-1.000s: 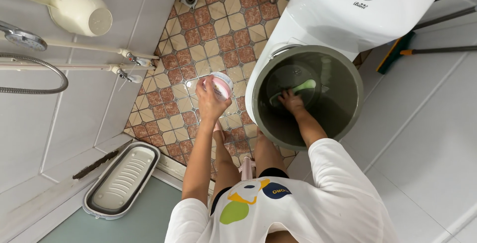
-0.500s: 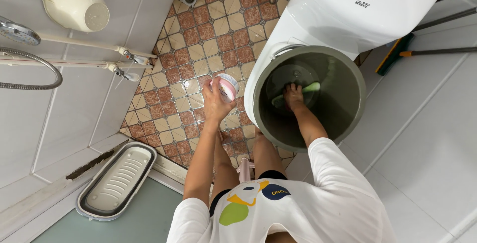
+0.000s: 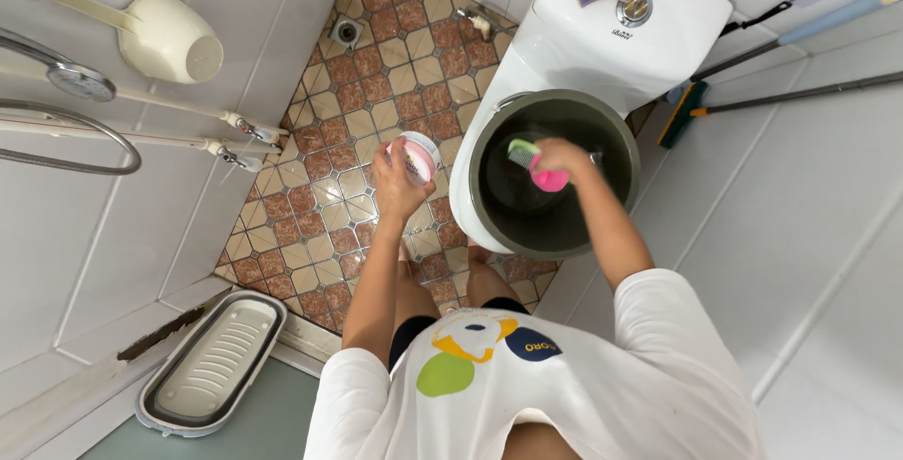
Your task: The person washes a shower handle and a bracket, then takes various bottles from a bucket and places them on a corner shelf, before washing a small container and a brush.
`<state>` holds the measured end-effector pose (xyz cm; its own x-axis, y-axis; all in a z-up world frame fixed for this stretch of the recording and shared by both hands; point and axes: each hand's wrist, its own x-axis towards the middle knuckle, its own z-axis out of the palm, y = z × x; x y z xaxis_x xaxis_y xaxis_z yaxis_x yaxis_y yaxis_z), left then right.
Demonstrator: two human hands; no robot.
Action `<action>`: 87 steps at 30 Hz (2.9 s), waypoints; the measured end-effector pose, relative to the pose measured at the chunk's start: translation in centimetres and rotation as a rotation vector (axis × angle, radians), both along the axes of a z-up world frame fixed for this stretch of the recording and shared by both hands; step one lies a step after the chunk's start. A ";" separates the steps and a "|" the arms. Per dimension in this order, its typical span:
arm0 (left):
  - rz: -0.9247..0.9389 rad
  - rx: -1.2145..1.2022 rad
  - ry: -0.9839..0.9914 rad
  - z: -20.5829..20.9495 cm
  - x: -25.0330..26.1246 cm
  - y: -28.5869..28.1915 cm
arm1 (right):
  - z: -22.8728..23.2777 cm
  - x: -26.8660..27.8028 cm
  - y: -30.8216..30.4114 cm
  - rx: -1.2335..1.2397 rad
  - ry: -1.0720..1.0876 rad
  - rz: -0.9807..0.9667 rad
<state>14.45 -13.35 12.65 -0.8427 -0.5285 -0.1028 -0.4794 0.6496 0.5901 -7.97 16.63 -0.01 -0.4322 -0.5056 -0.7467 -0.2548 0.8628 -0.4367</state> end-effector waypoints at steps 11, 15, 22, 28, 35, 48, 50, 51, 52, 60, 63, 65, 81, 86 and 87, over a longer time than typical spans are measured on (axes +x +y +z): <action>-0.088 -0.103 0.248 4.8 -0.9 -12.6 | 18.5 0.1 -13.1 -0.334 0.522 -0.249; -0.087 -0.052 0.241 7.6 -1.9 -20.6 | 20.9 -0.2 -22.1 -0.628 0.379 -0.287; -0.118 -0.082 0.356 9.7 -4.3 -31.5 | 20.8 -1.4 -35.9 -0.673 0.608 -0.276; -0.096 -0.095 0.333 10.1 -7.6 -36.1 | 21.3 -4.7 -42.7 -0.836 0.697 -0.382; -0.086 -0.130 0.312 10.5 -14.9 -39.7 | 18.5 -14.4 -47.6 -1.011 0.553 -0.444; -0.069 -0.405 0.482 15.5 -51.1 -46.4 | 18.1 -39.2 -54.0 -1.168 0.294 -0.696; -0.043 -0.451 0.450 14.8 -53.8 -47.5 | 18.4 -41.2 -53.6 -1.124 0.311 -0.624; -0.046 -0.425 0.397 14.4 -54.7 -47.9 | 18.5 -41.9 -53.5 -1.143 0.321 -0.592; -0.050 -0.399 0.344 13.9 -55.3 -48.2 | 18.8 -42.6 -53.4 -1.162 0.330 -0.560; -0.033 -0.630 0.327 9.4 -57.7 -48.5 | 22.0 -44.8 -55.1 -1.215 0.333 -0.344; 0.032 -0.515 0.492 9.0 -55.9 -47.6 | 22.8 -44.6 -56.9 -1.253 0.386 -0.295; 0.117 -0.408 0.658 9.0 -53.5 -47.3 | 23.3 -44.0 -58.7 -1.268 0.325 -0.301; 0.375 -0.335 0.612 9.4 -48.8 -44.9 | 24.8 -38.7 -70.8 -1.047 0.742 0.085; 0.391 -0.336 0.665 8.9 -50.7 -44.7 | 24.3 -40.6 -69.7 -1.005 0.567 0.138; 0.401 -0.350 0.650 8.8 -50.9 -44.6 | 23.7 -41.1 -69.4 -1.070 0.547 0.145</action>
<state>-36.43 -57.93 21.47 -0.4190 -0.7114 0.5642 -0.3469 0.6997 0.6246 -49.04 -52.76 23.67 -0.4483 -0.8257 0.3424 -0.6930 0.0790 -0.7166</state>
